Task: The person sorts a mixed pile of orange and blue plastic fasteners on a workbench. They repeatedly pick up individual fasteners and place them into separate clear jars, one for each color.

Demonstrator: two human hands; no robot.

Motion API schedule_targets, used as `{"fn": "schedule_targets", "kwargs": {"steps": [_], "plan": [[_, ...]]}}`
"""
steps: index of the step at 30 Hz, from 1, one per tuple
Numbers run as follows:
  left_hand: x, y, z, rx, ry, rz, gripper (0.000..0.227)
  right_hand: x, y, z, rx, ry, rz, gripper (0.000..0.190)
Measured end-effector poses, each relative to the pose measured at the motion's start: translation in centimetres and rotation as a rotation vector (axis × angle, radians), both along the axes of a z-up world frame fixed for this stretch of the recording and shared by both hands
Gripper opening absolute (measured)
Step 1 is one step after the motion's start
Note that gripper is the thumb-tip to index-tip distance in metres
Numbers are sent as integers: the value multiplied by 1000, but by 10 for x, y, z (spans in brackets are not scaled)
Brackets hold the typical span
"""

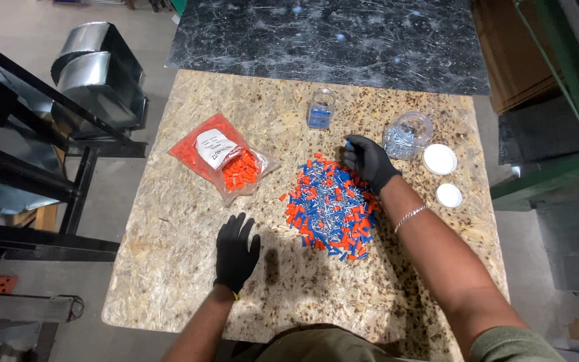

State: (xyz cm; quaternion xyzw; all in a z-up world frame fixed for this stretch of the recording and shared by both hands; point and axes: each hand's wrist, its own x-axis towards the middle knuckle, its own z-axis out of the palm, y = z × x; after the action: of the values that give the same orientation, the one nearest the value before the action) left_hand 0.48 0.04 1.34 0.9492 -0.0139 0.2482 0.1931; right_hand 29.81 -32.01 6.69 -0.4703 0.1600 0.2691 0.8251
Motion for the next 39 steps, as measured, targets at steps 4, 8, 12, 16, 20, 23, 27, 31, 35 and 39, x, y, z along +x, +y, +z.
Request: {"fn": "schedule_targets", "kwargs": {"steps": [4,8,12,16,20,23,27,31,35,39], "plan": [[0,-1,-13,84,-148,29,51,19,21,24,-341,-230,-32,18],[0,-3,-8,97,-174,57,47,47,50,61,-673,-601,-62,19],[-2,-4,-6,72,-139,61,45,131,49,8,-936,-756,22,13],[-2,1,-21,-22,-40,70,43,162,47,-1,-1127,-905,56,20],[-5,-2,-17,-132,14,84,44,108,67,55,-1218,-933,237,85],[-4,-1,-14,-16,-20,76,45,111,63,42,-1367,-940,533,100],[-5,-1,-7,-48,46,62,44,120,56,29,-1399,-980,524,80],[-6,-2,-5,-48,106,61,45,105,48,34,-1428,-1045,632,74],[-6,-1,-4,-15,19,34,45,106,36,13,-1380,-1064,659,84],[1,1,-14,66,-103,37,48,88,27,16,-1386,-1076,645,108]]}}
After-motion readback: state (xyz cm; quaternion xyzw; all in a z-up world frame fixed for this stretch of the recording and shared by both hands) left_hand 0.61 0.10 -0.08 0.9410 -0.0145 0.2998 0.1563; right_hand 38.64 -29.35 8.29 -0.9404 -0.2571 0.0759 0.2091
